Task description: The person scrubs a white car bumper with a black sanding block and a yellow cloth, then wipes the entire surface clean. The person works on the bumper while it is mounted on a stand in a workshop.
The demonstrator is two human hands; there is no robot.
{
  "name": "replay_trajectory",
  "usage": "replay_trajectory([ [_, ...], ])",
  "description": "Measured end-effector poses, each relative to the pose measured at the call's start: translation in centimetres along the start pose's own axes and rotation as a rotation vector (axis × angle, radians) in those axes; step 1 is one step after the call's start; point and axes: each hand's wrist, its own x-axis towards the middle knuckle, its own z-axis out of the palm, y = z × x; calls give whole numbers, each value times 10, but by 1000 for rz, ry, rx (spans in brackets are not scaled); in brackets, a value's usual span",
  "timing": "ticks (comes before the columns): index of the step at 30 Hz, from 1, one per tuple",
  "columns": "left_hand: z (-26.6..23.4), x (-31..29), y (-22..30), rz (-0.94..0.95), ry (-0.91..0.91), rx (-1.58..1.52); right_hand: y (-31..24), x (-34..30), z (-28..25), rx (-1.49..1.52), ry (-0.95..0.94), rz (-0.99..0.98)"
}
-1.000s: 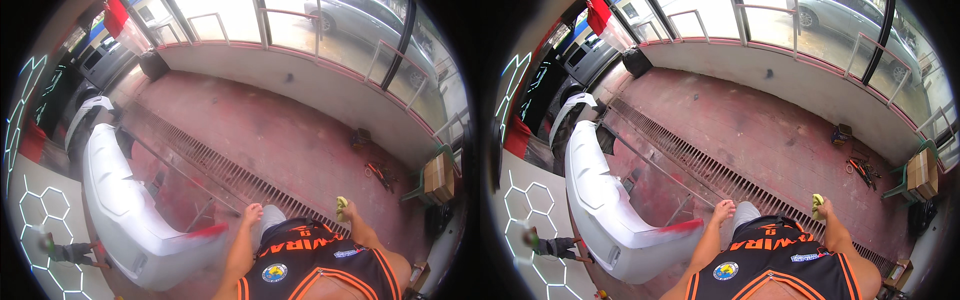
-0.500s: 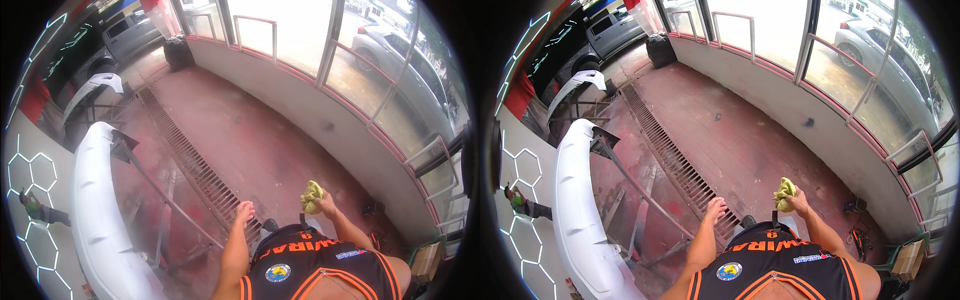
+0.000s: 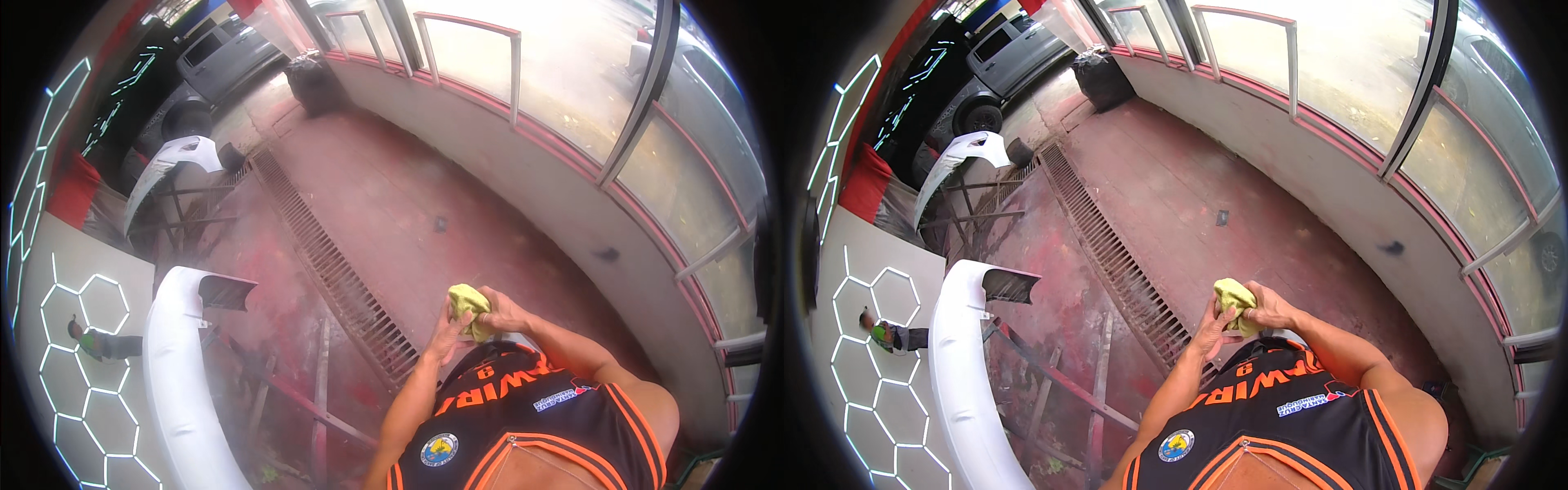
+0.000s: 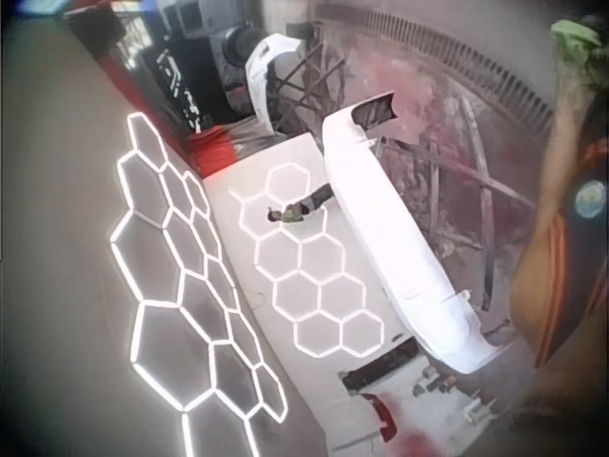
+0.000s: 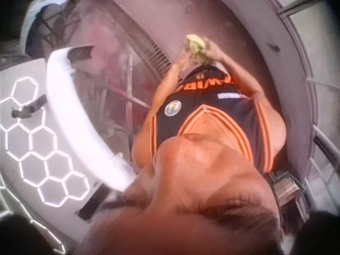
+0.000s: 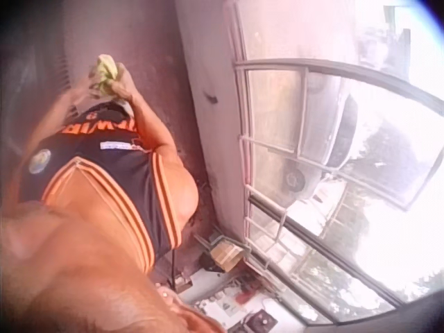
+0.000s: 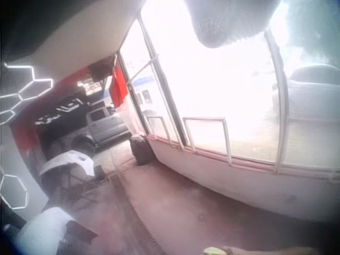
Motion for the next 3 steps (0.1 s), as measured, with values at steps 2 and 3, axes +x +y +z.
replay_trajectory([
  [2, -42, 57, -5, 252, -10, -111, -33, 60, -7, 62, -225, -153],
  [3, -53, 73, 5, 281, 80, -107, -33, 92, -8, -84, -314, -94],
])
